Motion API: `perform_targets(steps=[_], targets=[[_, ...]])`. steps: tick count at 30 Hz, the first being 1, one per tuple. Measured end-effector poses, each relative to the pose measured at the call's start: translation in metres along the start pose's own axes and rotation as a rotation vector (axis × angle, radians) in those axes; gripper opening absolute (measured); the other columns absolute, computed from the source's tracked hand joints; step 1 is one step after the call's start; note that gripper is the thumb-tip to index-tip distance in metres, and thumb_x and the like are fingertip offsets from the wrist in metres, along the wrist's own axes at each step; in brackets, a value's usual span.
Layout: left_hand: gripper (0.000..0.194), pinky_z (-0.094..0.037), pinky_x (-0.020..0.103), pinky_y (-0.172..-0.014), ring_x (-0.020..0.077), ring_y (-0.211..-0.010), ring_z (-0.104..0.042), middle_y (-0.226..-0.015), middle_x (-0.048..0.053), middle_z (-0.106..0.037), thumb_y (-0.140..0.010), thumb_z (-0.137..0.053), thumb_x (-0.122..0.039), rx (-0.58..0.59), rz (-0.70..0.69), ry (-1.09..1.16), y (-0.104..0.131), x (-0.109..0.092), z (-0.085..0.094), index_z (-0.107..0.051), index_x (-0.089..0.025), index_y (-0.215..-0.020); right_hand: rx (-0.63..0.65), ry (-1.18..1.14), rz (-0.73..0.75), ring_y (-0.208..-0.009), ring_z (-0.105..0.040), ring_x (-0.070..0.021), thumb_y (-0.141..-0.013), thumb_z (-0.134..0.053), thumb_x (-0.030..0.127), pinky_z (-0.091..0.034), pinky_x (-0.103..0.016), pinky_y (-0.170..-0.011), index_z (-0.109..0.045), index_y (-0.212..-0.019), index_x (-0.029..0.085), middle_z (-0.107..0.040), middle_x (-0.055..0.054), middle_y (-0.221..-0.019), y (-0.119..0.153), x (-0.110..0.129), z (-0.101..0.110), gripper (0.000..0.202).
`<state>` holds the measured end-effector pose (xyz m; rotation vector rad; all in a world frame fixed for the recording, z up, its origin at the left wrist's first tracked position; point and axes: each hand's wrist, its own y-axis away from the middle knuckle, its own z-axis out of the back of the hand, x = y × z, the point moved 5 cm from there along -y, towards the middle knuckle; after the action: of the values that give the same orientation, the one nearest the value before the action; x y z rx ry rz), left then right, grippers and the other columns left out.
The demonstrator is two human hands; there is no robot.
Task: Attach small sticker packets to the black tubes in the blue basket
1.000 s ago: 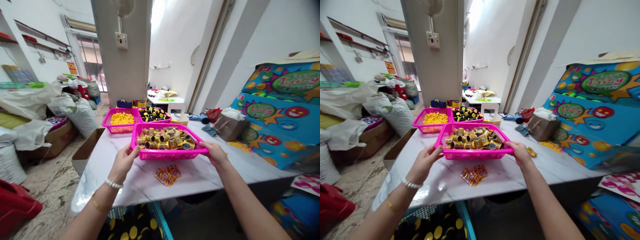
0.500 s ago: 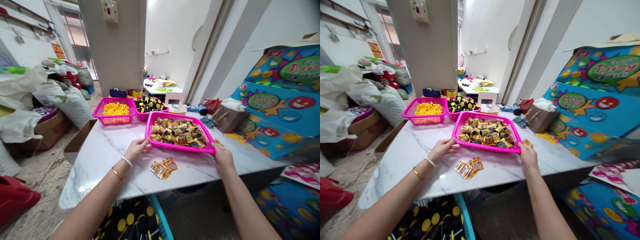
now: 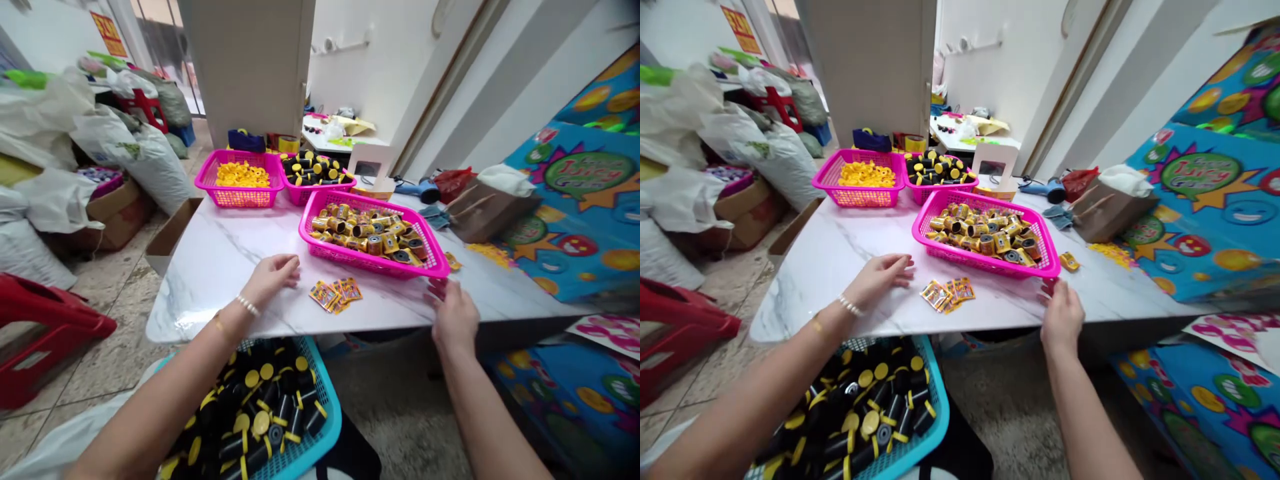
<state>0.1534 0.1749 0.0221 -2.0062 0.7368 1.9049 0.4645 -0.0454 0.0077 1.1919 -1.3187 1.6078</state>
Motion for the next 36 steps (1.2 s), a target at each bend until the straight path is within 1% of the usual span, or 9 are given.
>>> perform_targets(steps=[3,8,11,14,18,23,26,30,36], targets=[[0.035,-0.054,0.028,-0.071,0.0157,-0.077,-0.065,-0.102,0.010,-0.070,-0.081,-0.064,-0.042,-0.110,-0.100,-0.159,0.073,0.009,0.021,-0.068,-0.015,-0.104,-0.018,0.201,0.278,-0.078,-0.061,-0.0168,-0.084,-0.060,0.037,-0.050,-0.034,-0.078,-0.068,-0.100,0.016,-0.065,-0.005,-0.085,0.050,0.025,0.007,0.027],[0.030,-0.052,0.025,-0.068,0.0169,-0.075,-0.064,-0.087,0.008,-0.073,-0.084,-0.059,-0.042,-0.155,0.099,-0.129,0.173,0.069,0.029,-0.072,-0.016,-0.091,0.786,0.296,0.652,-0.080,-0.059,-0.0161,-0.085,-0.062,0.025,-0.049,-0.029,-0.073,-0.072,-0.105,0.024,-0.061,-0.004,-0.088,0.111,0.069,-0.082,0.022],[0.030,-0.051,0.025,-0.065,0.0173,-0.073,-0.063,-0.085,0.007,-0.073,-0.082,-0.061,-0.044,-0.213,0.188,-0.084,0.205,0.103,0.032,-0.073,-0.017,-0.088,1.019,0.334,0.691,-0.073,-0.058,-0.0140,-0.084,-0.064,0.023,-0.048,-0.026,-0.066,-0.075,-0.100,0.024,-0.057,-0.003,-0.082,0.116,0.072,-0.127,0.020],[0.030,-0.050,0.024,-0.060,0.0169,-0.070,-0.062,-0.082,0.007,-0.072,-0.080,-0.063,-0.044,-0.266,0.208,-0.024,0.222,0.119,0.038,-0.073,-0.016,-0.085,1.055,0.369,0.713,-0.067,-0.056,-0.0134,-0.081,-0.066,0.021,-0.046,-0.026,-0.062,-0.077,-0.085,0.022,-0.056,-0.001,-0.074,0.111,0.068,-0.146,0.012],[0.029,-0.048,0.023,-0.058,0.0148,-0.067,-0.060,-0.078,0.006,-0.070,-0.082,-0.061,-0.043,-0.359,0.189,0.019,0.228,0.115,0.047,-0.072,-0.016,-0.083,0.919,0.336,0.779,-0.068,-0.057,-0.0150,-0.080,-0.067,0.022,-0.047,-0.028,-0.062,-0.076,-0.082,0.022,-0.059,-0.002,-0.072,0.118,0.079,-0.137,0.009],[0.025,-0.050,0.025,-0.069,0.0161,-0.076,-0.063,-0.086,0.006,-0.072,-0.083,-0.062,-0.039,-0.373,0.065,-0.015,0.216,0.082,0.041,-0.071,-0.017,-0.089,0.833,0.129,0.844,-0.070,-0.053,-0.0146,-0.078,-0.070,0.017,-0.047,-0.029,-0.063,-0.075,-0.096,0.025,-0.054,-0.002,-0.076,0.189,0.109,-0.106,0.020],[0.026,-0.050,0.026,-0.073,0.0171,-0.081,-0.063,-0.092,0.007,-0.071,-0.079,-0.066,-0.037,-0.390,-0.015,0.011,0.206,0.073,0.036,-0.070,-0.017,-0.095,1.004,0.048,0.794,-0.068,-0.052,-0.0142,-0.078,-0.068,0.013,-0.046,-0.028,-0.061,-0.073,-0.102,0.025,-0.051,-0.002,-0.076,0.247,0.105,-0.095,0.027],[0.022,-0.050,0.027,-0.072,0.0164,-0.077,-0.062,-0.083,0.006,-0.069,-0.078,-0.067,-0.036,-0.436,-0.002,0.085,0.209,0.095,0.040,-0.070,-0.016,-0.086,1.118,-0.032,0.618,-0.074,-0.054,-0.0151,-0.081,-0.065,0.014,-0.049,-0.029,-0.066,-0.072,-0.104,0.026,-0.052,-0.004,-0.084,0.292,0.083,-0.084,0.027],[0.023,-0.047,0.027,-0.069,0.0158,-0.073,-0.058,-0.076,0.005,-0.065,-0.080,-0.064,-0.036,-0.531,0.014,-0.119,0.233,0.121,0.053,-0.069,-0.015,-0.071,1.390,-0.016,-0.113,-0.080,-0.060,-0.0173,-0.087,-0.058,0.033,-0.051,-0.029,-0.069,-0.065,-0.104,0.019,-0.062,-0.006,-0.090,0.319,0.031,-0.087,0.023]])
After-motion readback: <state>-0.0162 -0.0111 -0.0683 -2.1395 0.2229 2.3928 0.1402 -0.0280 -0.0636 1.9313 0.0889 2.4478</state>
